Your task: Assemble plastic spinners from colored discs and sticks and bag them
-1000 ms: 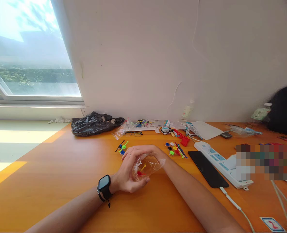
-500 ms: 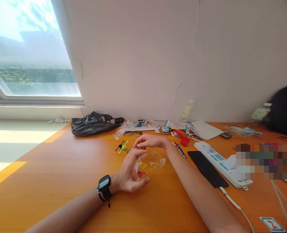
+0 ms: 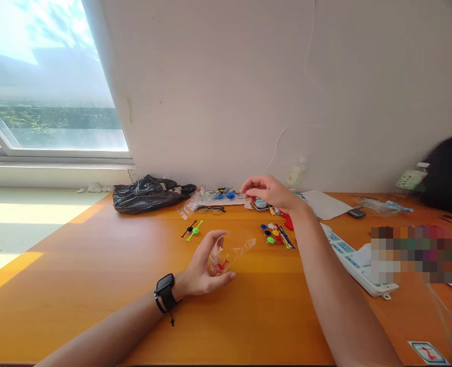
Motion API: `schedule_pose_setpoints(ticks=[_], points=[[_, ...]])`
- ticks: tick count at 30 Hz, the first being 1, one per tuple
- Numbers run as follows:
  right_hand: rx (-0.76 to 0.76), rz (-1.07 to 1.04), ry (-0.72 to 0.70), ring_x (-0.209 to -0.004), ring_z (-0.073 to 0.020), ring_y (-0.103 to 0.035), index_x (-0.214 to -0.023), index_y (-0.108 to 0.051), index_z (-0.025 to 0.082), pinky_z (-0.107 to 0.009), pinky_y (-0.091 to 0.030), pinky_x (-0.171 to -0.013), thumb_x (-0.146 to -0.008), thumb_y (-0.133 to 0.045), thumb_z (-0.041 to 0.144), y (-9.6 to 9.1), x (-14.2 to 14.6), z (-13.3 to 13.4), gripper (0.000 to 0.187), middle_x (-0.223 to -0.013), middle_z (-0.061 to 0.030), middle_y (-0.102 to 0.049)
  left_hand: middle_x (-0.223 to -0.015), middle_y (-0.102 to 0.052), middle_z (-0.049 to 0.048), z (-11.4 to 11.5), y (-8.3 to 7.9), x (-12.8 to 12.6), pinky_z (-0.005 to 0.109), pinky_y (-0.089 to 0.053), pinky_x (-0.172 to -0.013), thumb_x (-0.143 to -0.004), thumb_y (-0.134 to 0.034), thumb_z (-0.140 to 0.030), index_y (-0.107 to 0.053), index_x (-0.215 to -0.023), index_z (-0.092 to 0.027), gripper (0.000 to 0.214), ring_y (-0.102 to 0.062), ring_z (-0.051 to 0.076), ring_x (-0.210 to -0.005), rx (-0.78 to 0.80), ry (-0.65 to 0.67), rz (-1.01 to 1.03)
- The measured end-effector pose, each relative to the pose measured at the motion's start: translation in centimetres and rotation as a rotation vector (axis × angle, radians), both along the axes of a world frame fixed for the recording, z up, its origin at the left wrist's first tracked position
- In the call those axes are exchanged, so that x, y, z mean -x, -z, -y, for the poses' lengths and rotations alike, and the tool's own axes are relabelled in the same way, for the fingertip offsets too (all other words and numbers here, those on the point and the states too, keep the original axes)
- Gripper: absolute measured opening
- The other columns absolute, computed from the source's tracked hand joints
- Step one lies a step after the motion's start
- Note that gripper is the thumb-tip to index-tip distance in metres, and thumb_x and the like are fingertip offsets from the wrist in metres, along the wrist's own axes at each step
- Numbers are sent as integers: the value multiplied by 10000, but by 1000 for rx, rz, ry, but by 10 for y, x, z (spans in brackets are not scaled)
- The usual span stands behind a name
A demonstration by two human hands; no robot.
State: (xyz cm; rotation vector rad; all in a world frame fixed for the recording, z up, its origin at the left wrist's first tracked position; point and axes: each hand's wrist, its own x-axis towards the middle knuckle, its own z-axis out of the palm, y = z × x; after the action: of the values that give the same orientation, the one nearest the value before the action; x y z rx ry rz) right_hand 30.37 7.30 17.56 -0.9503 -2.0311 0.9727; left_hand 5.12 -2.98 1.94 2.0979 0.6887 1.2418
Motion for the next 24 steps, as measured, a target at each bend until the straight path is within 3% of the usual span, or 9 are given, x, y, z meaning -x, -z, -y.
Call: schedule_pose_setpoints(ticks=[4,9,15,20,24], points=[[-100,-43,12,-697,-148,-594,-877,-743,180,-257,-495,-626,-857,-688,258,-28,-4,33,97,-802,-45,-696,-1370,-485,121,-6,7,0,470,-419,-1072,-841,-803,-408,-370,-1477,-254,784,-503,314,-1252,71,12,42],[-120,166,-142,-714,-151,-627,-924,-778,181,-252,-496,-638,-867,-659,228,-48,-1,65,140,-821,-43,-726,-1408,-473,127,-10,10,-1,504,-392,-1115,-830,-832,-408,-387,-1485,-261,806,-470,337,-1316,104,-1,95],[-144,379,-215,-691,-154,-634,-925,-790,197,-235,-450,-575,-843,-639,190,-49,9,77,172,-805,-30,-734,-1407,-529,142,-7,1,-1,530,-389,-1132,-824,-844,-420,-418,-1506,-255,821,-490,354,-1314,141,28,106],[-122,383,-217,-625,-135,-582,-901,-784,201,-236,-416,-544,-827,-628,190,-46,12,78,174,-771,-19,-713,-1488,-494,156,-5,-1,-2,546,-350,-1170,-834,-841,-412,-418,-1501,-249,806,-463,361,-1370,146,35,118],[-139,377,-184,-593,-125,-517,-877,-764,191,-234,-365,-518,-820,-604,182,-49,10,81,169,-706,-4,-645,-1438,-516,155,-6,0,-2,528,-378,-1145,-828,-848,-435,-427,-1483,-246,802,-488,358,-1327,168,37,132]])
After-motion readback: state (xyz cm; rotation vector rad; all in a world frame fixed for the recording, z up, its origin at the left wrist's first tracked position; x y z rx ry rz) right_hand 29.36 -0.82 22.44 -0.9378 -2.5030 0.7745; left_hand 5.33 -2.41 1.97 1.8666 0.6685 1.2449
